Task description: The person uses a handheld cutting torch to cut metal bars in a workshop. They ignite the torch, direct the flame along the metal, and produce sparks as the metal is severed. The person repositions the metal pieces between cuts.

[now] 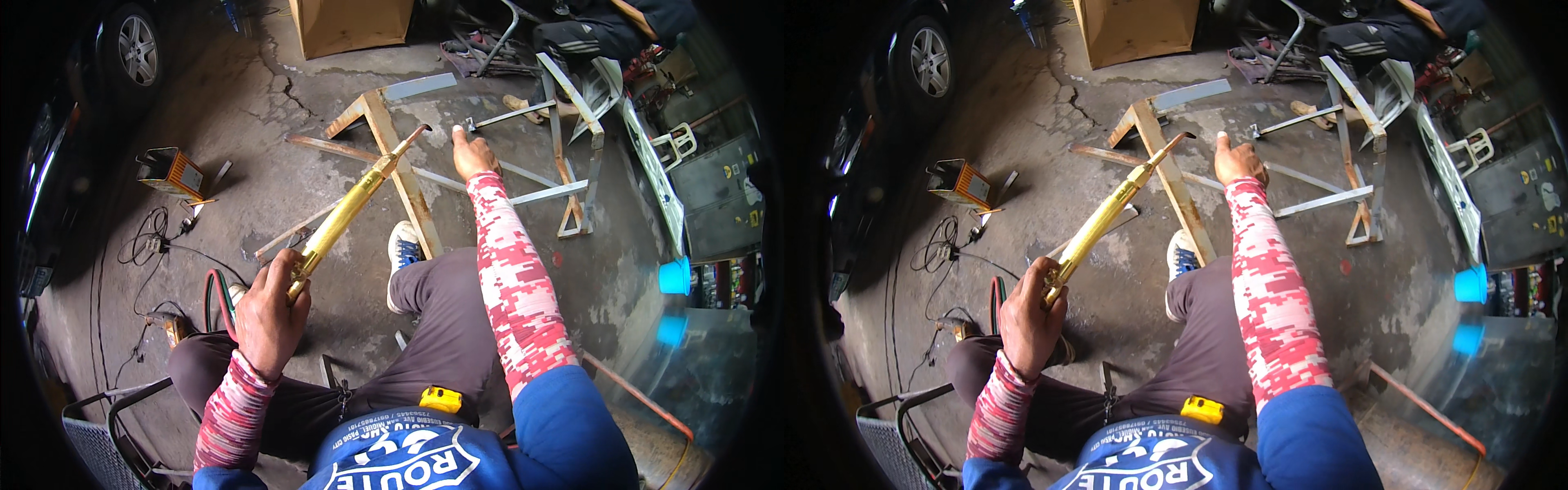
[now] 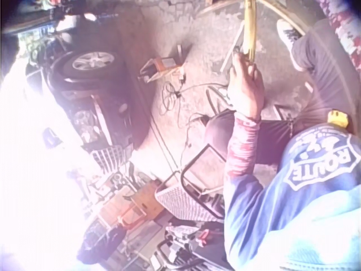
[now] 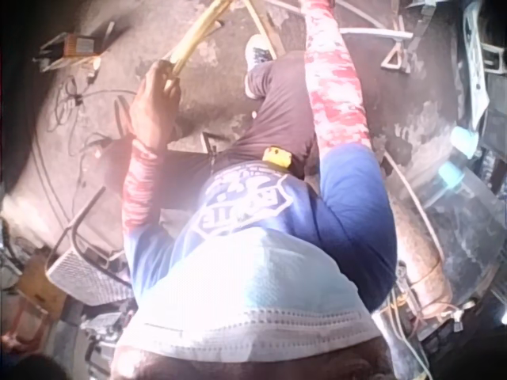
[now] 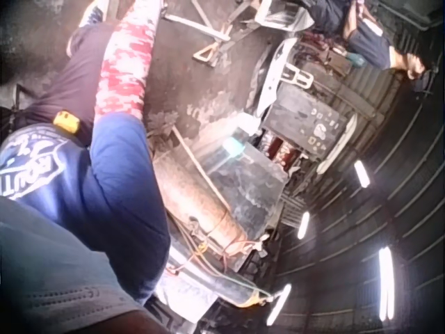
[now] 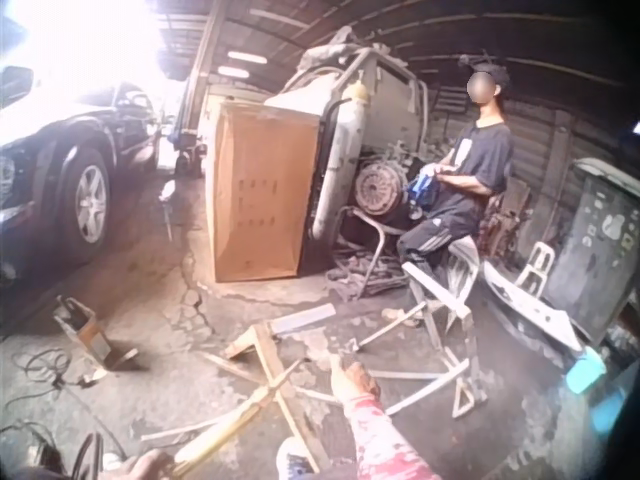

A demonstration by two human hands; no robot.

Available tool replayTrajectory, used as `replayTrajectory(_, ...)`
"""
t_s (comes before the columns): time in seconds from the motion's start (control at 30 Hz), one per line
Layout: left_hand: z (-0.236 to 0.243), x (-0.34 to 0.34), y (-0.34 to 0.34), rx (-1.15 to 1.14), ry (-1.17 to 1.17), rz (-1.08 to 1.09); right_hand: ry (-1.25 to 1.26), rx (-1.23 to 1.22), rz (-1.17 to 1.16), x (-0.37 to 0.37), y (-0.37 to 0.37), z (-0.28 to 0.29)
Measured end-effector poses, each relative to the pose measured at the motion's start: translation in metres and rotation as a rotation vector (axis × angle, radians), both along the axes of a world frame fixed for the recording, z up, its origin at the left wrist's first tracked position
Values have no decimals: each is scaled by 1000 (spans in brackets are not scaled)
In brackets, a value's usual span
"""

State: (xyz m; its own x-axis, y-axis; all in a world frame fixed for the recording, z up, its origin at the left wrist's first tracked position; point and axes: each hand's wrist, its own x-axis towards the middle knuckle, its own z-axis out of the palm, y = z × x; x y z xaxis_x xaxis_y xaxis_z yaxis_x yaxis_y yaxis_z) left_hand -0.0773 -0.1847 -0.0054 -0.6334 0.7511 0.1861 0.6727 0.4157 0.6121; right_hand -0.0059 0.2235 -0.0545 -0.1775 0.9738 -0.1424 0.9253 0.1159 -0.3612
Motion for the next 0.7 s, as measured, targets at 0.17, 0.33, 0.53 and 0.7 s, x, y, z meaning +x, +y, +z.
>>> replayTrajectory(0.17, 2, -4, -1, -22, -73, -21, 10, 0, 20, 5, 2, -2)
replayTrajectory(0.33, 3, -4, 1, -75, -84, -56, 7, 8, 43, 4, 2, -1)
replayTrajectory(0.53, -3, -5, 1, -37, -61, -82, -65, 49, -18, 4, -2, 7)
replayTrajectory(0.7, -2, -3, 10, 109, -110, -108, 49, 142, -136, 36, -16, 34)
